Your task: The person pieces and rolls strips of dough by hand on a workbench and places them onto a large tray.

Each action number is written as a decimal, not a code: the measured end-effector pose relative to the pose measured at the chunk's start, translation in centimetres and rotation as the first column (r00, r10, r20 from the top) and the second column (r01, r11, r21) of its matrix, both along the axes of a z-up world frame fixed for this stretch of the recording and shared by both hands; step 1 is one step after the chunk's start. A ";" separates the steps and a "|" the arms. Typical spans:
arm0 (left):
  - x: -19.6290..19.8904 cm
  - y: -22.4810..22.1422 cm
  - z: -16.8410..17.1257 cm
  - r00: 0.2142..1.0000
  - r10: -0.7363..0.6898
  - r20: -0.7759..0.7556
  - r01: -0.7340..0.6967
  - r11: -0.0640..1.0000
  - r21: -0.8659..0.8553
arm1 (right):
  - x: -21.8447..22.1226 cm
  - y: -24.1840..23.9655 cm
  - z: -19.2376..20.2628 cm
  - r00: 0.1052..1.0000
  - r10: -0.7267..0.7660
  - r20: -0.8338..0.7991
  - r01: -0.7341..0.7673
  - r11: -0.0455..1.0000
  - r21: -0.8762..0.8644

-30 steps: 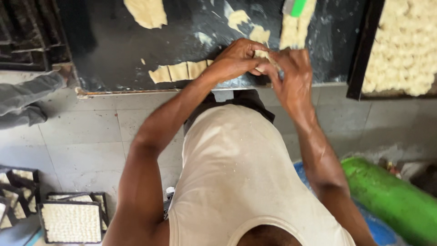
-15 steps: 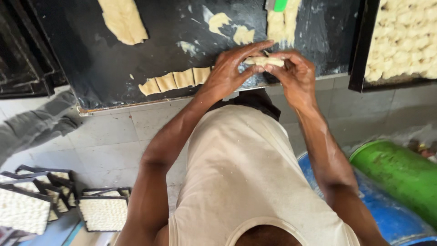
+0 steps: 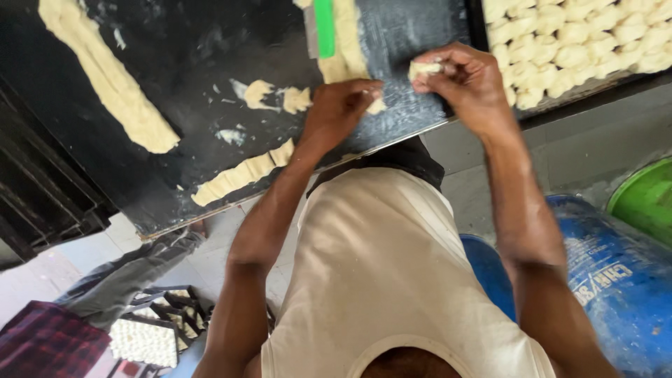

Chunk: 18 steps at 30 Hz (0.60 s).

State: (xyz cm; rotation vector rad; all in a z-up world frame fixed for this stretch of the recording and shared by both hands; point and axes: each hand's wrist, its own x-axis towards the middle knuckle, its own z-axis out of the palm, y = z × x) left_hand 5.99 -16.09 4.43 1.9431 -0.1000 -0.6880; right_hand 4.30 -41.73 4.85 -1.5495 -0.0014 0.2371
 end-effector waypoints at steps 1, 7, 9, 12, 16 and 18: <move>0.4 -0.3 -0.1 0.999 0.027 -0.047 -0.026 0.999 0.023 | 0.2 -0.1 -0.4 0.999 -0.012 0.040 0.013 1.000 -0.003; 3.2 -1.2 -0.9 0.955 0.241 -0.174 -0.265 0.956 -0.129 | 2.6 2.1 -1.8 0.839 0.159 0.521 0.269 0.711 -0.649; 4.0 -2.3 -1.4 0.973 0.232 0.010 -0.223 0.942 -0.252 | 3.0 2.6 -2.5 0.822 0.229 0.522 0.259 0.665 -0.700; 5.9 -5.0 -3.3 0.940 0.286 0.185 -0.168 0.862 -0.478 | 3.3 3.6 -3.9 0.796 0.279 0.537 0.277 0.621 -0.733; 7.7 -8.6 -7.3 0.895 0.334 0.296 -0.234 0.916 -0.324 | 3.6 3.5 -5.7 0.767 0.313 0.560 0.299 0.598 -0.744; 8.3 -9.3 -9.0 0.892 0.302 0.338 -0.243 0.948 -0.206 | 4.0 3.4 -6.6 0.796 0.343 0.498 0.250 0.563 -0.787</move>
